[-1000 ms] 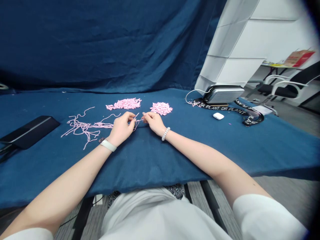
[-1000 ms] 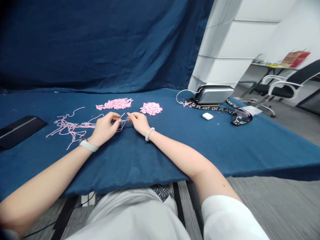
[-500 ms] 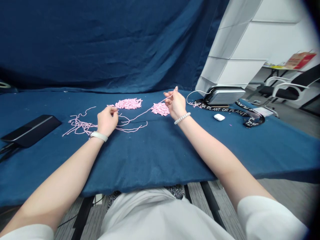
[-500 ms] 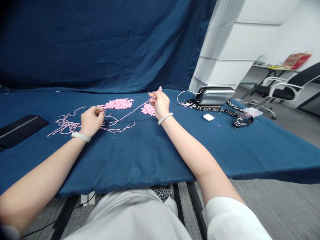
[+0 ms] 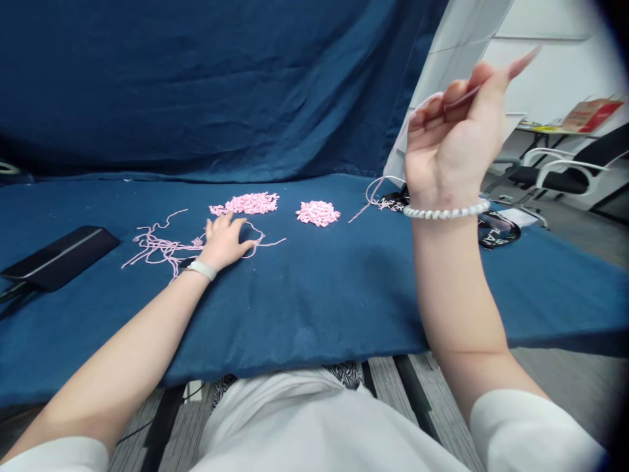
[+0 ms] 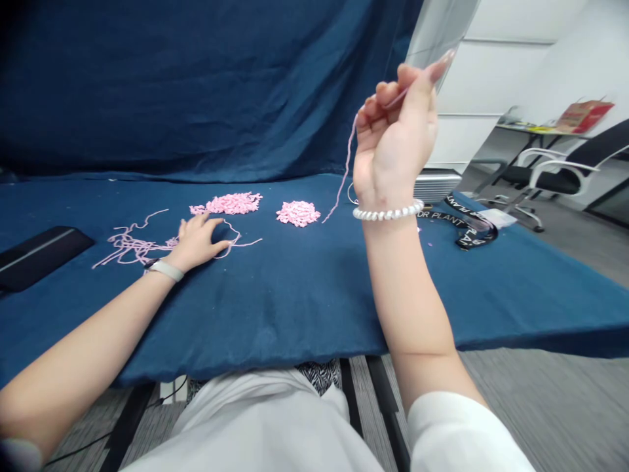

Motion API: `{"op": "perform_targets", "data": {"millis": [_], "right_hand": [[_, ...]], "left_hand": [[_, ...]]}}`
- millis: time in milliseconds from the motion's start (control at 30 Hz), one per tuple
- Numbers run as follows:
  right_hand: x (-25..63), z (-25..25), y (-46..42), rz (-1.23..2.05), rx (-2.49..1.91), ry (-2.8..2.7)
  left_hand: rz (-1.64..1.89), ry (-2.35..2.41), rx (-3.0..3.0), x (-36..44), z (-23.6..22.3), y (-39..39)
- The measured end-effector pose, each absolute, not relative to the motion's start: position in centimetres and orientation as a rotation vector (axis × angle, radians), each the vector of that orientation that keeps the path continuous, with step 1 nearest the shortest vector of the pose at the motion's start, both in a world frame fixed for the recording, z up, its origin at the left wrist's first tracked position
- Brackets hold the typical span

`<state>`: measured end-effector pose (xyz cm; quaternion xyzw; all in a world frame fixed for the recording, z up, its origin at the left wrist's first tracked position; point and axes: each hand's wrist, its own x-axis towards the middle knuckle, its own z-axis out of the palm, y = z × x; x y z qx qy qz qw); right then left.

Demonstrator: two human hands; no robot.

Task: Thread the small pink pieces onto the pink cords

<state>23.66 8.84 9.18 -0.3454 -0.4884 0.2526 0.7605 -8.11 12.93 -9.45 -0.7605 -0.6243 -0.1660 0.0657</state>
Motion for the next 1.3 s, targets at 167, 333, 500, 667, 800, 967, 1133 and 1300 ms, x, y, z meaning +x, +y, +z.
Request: {"op": "perform_targets", "data": {"millis": [167,333,500,667,800,967,1133,1300], "right_hand": [[22.7,9.0,7.7,0.638,-0.538,-1.237],[20.6,8.4,6.7,0.941,-0.503,-1.393],[17.3,6.9,5.5,1.247,-0.587,-1.481],[16.6,6.6,6.4,1.17,-0.684,-1.383],[19.6,7.0,9.3,0.893,-0.836,-1.042],[22.5,7.3,11.1,1.071,-0.827,-1.068],[21.7,6.3,11.6,1.175,-0.845,-1.276],[19.7,1.7,11.4,1.067,-1.022,-1.486]], "left_hand": [[-0.735,-2.029,-1.947,-10.4,-8.9,13.8],[-1.127,-1.82,-2.312,-6.6,-7.4,11.8],[-1.859,-1.521,-3.027,0.1,-6.3,6.7],[-1.967,-1.492,-3.094,2.2,-5.8,3.2],[-2.02,-1.412,-3.047,1.8,-5.6,2.6],[-2.993,-1.166,-2.8,0.6,-3.3,3.5],[-3.835,-0.966,-2.073,-2.3,0.4,5.0],[-3.933,-1.061,-1.717,-3.8,0.6,6.2]]}}
